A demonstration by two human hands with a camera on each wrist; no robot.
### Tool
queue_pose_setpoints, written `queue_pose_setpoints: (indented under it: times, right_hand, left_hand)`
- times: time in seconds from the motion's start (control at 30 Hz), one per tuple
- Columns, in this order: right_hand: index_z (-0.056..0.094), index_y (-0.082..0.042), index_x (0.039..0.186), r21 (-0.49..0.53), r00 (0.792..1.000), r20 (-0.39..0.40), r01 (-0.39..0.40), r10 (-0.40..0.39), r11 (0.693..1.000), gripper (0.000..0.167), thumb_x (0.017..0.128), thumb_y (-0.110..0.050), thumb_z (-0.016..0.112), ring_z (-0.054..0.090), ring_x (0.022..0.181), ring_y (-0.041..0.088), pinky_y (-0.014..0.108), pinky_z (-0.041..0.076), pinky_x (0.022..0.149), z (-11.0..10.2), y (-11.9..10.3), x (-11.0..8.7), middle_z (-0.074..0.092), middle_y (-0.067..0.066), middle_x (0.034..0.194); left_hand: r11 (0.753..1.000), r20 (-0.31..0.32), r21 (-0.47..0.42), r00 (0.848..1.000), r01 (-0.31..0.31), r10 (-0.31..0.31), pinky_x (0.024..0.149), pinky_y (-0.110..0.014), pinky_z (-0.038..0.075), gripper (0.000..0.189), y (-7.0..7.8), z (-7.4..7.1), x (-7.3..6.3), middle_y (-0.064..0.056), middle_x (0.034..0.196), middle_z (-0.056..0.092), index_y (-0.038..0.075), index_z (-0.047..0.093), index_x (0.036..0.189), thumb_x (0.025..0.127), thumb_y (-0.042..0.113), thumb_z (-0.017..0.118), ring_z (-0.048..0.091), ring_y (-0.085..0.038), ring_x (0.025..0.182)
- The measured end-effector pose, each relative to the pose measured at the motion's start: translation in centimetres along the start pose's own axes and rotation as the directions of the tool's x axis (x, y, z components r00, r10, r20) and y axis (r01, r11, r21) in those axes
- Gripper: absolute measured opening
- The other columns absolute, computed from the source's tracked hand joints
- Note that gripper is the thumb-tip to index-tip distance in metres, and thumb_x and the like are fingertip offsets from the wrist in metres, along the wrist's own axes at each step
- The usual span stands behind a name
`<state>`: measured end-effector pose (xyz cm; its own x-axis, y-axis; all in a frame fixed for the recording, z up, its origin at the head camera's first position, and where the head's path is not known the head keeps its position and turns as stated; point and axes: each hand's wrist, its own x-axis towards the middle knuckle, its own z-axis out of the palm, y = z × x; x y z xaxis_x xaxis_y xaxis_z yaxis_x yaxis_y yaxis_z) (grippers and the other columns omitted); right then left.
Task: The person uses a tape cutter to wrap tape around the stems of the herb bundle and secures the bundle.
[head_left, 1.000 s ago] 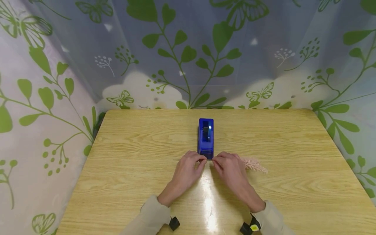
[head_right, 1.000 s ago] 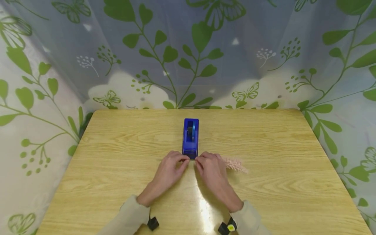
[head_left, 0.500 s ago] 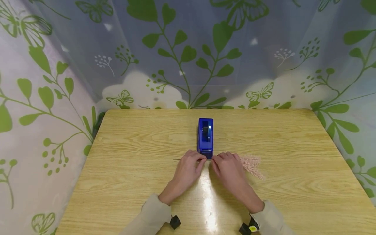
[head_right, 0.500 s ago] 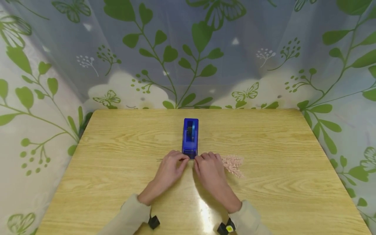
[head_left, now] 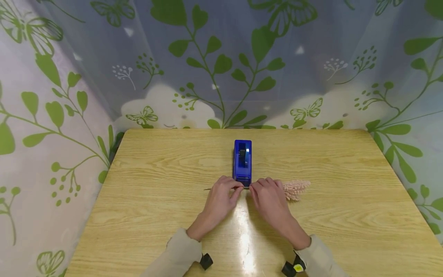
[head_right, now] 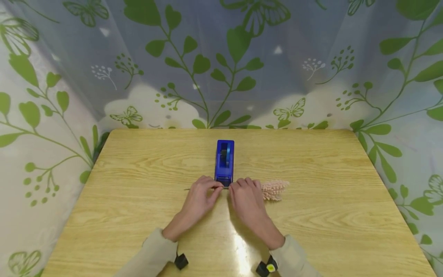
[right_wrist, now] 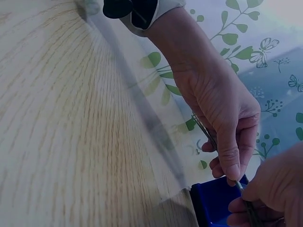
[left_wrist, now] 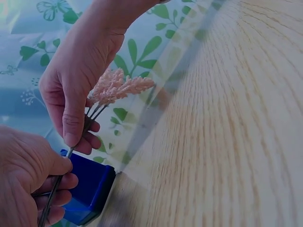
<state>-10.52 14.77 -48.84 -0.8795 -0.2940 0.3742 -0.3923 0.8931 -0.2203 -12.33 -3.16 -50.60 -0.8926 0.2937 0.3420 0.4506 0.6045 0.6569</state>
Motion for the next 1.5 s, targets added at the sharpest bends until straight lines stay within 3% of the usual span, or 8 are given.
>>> queue_pose_setpoints:
  times: [0.3,0.63,1.2,1.5]
  right_hand:
    - [0.079,-0.009,0.087,0.010,0.998,-0.060,0.034,-0.034,0.999,0.004,0.092,-0.008,0.079,0.068,0.083,0.028,0.045,0.042,0.079,0.16,0.40,0.14,0.077,0.005,0.088]
    - [0.080,-0.010,0.086,0.044,0.996,-0.070,0.058,-0.055,0.997,0.005,0.088,-0.006,0.083,0.069,0.083,0.027,0.046,0.045,0.081,0.14,0.76,0.27,0.077,0.004,0.088]
    - [0.080,-0.010,0.088,0.081,0.996,-0.079,0.052,-0.045,0.995,0.004,0.087,-0.007,0.083,0.070,0.083,0.027,0.046,0.045,0.081,0.18,1.00,0.64,0.078,0.004,0.089]
    - [0.078,-0.009,0.091,0.108,0.998,-0.066,0.023,-0.016,0.994,0.003,0.092,-0.010,0.080,0.067,0.083,0.028,0.046,0.041,0.080,0.26,0.80,0.59,0.076,0.005,0.089]
  left_hand:
    - [1.000,0.018,0.008,1.000,0.003,-0.003,0.074,-0.027,0.056,0.005,0.16,-0.04,0.05,-0.002,0.095,0.075,0.007,0.079,0.100,0.096,0.010,0.076,0.065,-0.017,0.089]
    - [0.998,0.066,0.051,0.997,0.024,-0.028,0.065,-0.023,0.048,0.011,0.32,-0.20,0.37,-0.004,0.093,0.075,0.006,0.079,0.098,0.100,0.014,0.072,0.059,-0.016,0.082]
    - [0.999,0.022,0.040,1.000,0.008,-0.009,0.068,-0.025,0.050,0.005,0.31,-0.25,0.82,-0.003,0.094,0.076,0.008,0.081,0.096,0.095,0.012,0.077,0.061,-0.017,0.085]
    - [0.999,-0.004,0.046,1.000,-0.011,0.011,0.069,-0.025,0.050,0.004,0.01,0.01,0.86,-0.002,0.093,0.076,0.008,0.082,0.094,0.094,0.011,0.079,0.060,-0.016,0.085]
